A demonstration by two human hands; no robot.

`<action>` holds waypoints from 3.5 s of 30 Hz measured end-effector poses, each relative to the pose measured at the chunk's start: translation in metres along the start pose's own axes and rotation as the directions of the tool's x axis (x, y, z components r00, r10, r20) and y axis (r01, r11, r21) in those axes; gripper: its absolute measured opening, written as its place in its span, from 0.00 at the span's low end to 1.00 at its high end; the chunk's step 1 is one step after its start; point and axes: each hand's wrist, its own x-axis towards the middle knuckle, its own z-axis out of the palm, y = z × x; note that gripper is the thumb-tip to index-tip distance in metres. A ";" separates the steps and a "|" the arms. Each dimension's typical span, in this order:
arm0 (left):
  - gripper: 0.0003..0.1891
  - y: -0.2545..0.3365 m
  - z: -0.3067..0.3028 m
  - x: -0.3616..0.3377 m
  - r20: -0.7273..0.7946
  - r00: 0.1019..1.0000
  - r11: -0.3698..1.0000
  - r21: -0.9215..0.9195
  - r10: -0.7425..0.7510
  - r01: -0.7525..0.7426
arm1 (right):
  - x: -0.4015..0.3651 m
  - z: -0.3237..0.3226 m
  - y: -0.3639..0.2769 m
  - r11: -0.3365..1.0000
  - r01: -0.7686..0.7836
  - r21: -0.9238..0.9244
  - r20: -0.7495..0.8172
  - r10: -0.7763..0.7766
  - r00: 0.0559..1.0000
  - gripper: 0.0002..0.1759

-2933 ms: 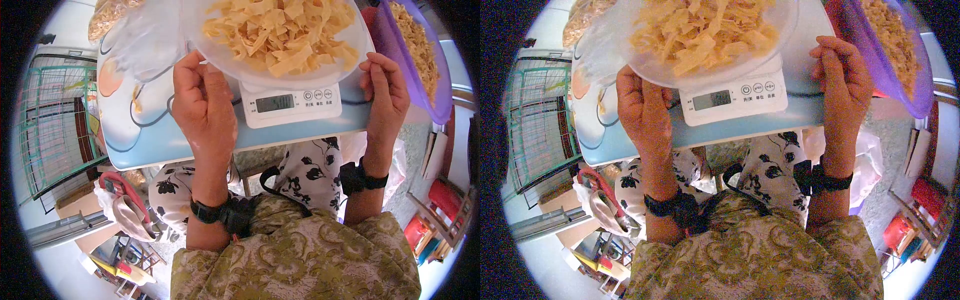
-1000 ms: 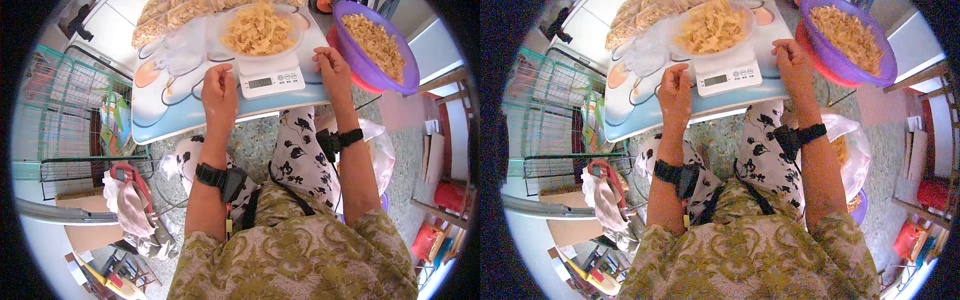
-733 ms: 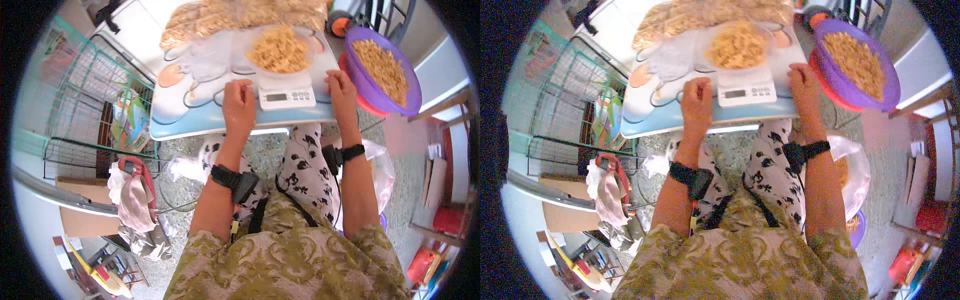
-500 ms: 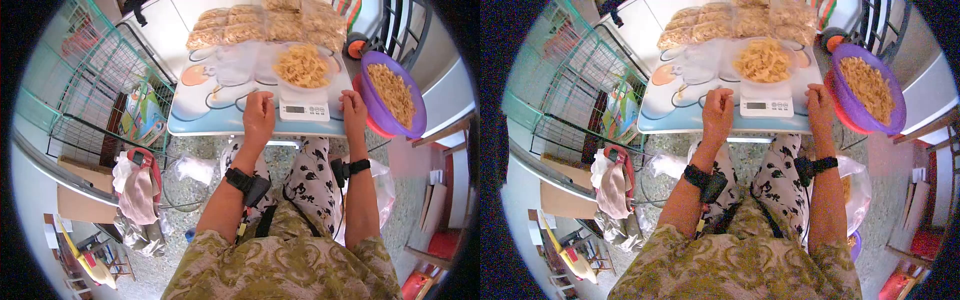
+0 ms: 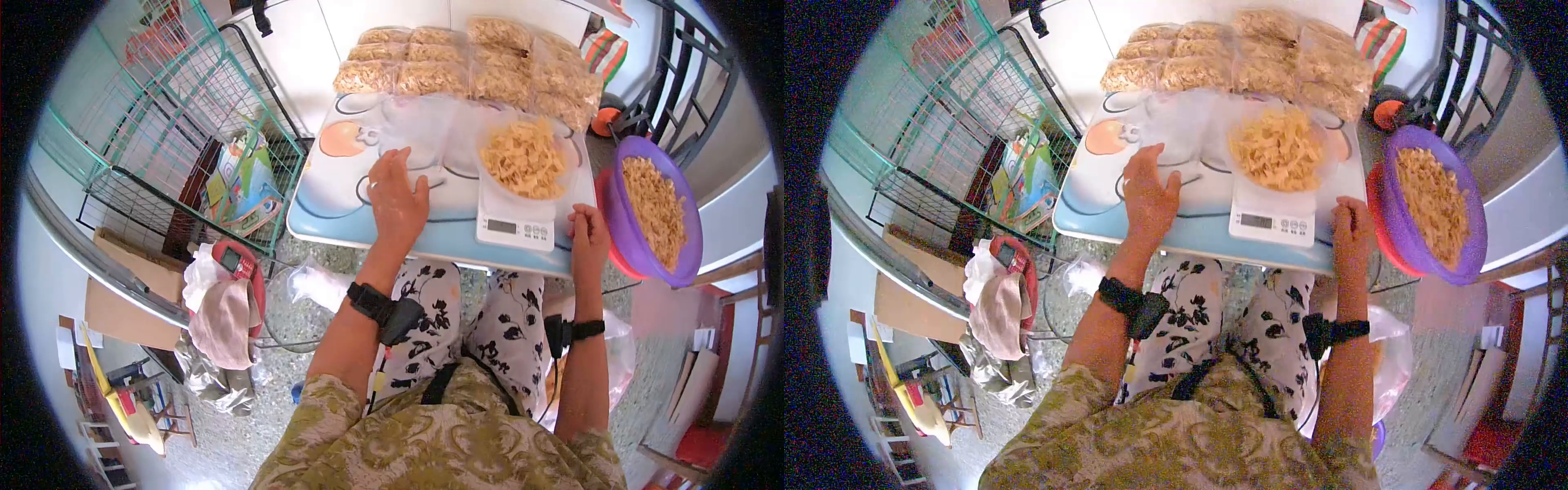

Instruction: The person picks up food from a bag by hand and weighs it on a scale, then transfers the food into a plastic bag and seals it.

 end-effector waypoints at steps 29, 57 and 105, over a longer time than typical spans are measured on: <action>0.13 -0.027 -0.002 0.025 0.226 0.973 0.988 0.136 0.041 -0.073 | -0.008 -0.003 -0.020 0.984 -0.161 0.081 0.004 0.161 0.987 0.07; 0.09 -0.032 -0.078 0.075 -0.085 0.904 0.361 -0.929 -0.419 0.080 | -0.005 0.002 -0.011 0.992 -0.093 0.080 0.016 0.092 0.996 0.09; 0.27 0.101 -0.108 -0.040 0.814 0.549 -0.341 -0.470 0.188 0.814 | -0.092 -0.039 -0.170 0.782 -0.455 0.427 0.517 0.201 0.832 0.08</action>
